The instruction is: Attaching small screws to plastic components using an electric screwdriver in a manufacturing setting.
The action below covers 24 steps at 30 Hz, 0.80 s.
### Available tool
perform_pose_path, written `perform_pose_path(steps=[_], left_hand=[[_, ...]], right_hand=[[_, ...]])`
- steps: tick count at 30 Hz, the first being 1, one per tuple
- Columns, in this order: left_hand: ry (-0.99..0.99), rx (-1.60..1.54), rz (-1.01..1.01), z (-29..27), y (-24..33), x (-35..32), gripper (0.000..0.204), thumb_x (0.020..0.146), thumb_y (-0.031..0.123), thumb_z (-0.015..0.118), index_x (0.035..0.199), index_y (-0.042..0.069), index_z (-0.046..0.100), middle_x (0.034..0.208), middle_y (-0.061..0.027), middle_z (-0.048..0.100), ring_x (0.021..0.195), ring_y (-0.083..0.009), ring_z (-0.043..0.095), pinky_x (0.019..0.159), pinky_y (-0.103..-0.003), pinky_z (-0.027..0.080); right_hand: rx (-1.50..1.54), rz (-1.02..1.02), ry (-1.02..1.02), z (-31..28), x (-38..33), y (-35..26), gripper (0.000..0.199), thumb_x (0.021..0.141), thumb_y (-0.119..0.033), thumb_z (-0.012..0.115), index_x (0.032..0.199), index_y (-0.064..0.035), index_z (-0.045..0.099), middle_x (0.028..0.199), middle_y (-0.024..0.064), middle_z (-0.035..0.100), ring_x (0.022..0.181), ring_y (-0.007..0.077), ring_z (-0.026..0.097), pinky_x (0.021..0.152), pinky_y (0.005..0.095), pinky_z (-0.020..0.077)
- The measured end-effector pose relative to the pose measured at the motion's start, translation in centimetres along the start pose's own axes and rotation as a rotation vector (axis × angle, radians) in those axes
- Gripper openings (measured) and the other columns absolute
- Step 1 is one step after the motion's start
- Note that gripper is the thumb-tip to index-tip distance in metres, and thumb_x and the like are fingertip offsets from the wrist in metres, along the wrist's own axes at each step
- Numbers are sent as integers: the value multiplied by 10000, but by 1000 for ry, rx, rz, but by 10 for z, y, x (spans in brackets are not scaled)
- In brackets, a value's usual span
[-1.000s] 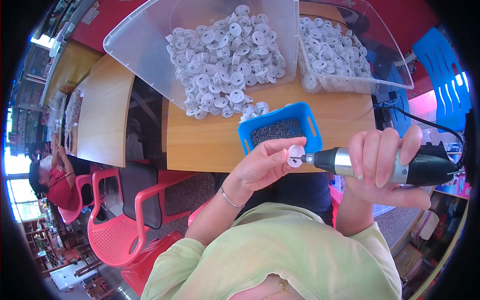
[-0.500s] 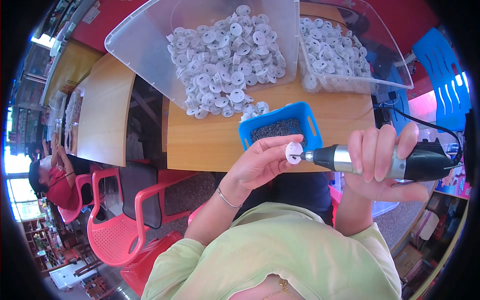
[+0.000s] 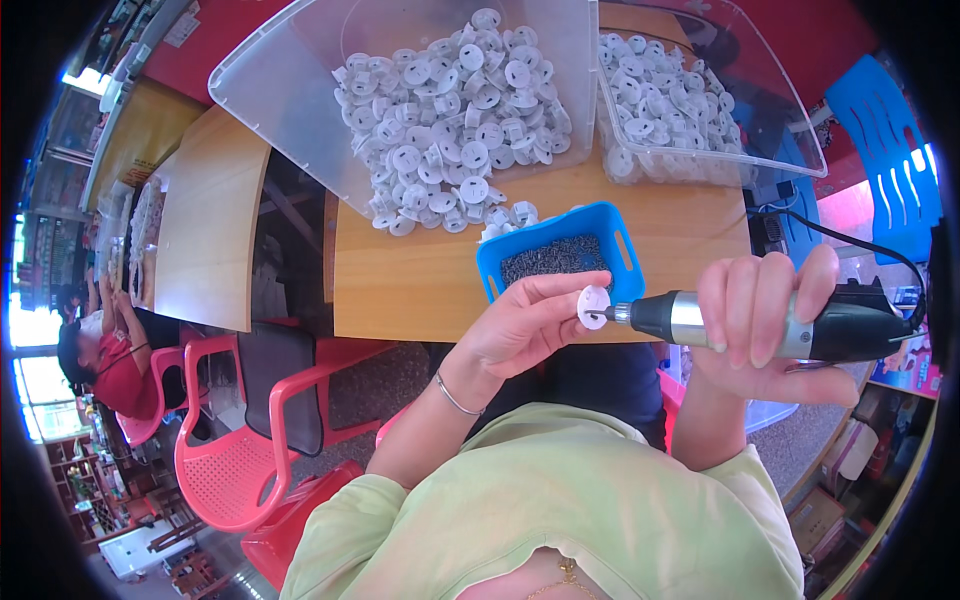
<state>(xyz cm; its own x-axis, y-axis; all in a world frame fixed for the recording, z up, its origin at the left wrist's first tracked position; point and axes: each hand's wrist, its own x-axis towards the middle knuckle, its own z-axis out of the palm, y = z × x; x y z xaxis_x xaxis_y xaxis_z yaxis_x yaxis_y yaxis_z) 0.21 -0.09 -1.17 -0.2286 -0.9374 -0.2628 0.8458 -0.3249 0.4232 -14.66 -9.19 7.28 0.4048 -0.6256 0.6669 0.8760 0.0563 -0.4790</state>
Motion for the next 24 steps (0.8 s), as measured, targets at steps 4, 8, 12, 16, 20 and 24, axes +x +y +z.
perform_pose_path(steps=[4,8,12,16,20,24], left_hand=[[-24,78,7,10,5,1,258,822,67,507,1070,-3,526,947,-57,579,831,-125,564,746,-232,465],[44,570,281,26,32,21,261,818,84,516,1067,9,536,896,-23,568,815,-84,524,731,-225,441],[29,1110,599,67,82,72,307,800,101,544,1092,8,520,809,-10,566,748,-68,508,670,-201,416],[-26,1397,980,87,90,93,241,796,116,546,1021,33,567,717,15,541,630,-45,472,567,-190,389],[135,1654,729,51,110,67,157,762,110,564,895,35,603,735,-33,573,590,-89,490,553,-230,407],[250,2010,510,-19,104,58,115,676,75,580,782,32,593,742,-97,573,739,-254,548,654,-333,434]], right_hand=[[51,-23,43,-4,3,-10,461,672,-431,667,804,-130,344,591,-33,453,522,56,440,529,197,386],[53,-85,163,-11,2,-30,447,665,-372,696,809,-120,357,602,-27,442,523,55,438,560,195,381],[59,-70,226,-12,-1,-28,457,666,-394,687,822,-110,364,607,-25,421,524,53,417,580,199,371],[8,-67,233,-17,-6,-23,467,677,-444,656,833,-114,365,610,-26,409,526,53,405,574,203,352],[-127,-3,241,-30,-14,-11,494,687,-522,604,842,-118,364,624,-18,410,545,68,397,561,227,317],[-320,100,256,-40,-21,20,515,672,-526,613,861,-115,367,653,3,407,565,114,407,584,277,323]])
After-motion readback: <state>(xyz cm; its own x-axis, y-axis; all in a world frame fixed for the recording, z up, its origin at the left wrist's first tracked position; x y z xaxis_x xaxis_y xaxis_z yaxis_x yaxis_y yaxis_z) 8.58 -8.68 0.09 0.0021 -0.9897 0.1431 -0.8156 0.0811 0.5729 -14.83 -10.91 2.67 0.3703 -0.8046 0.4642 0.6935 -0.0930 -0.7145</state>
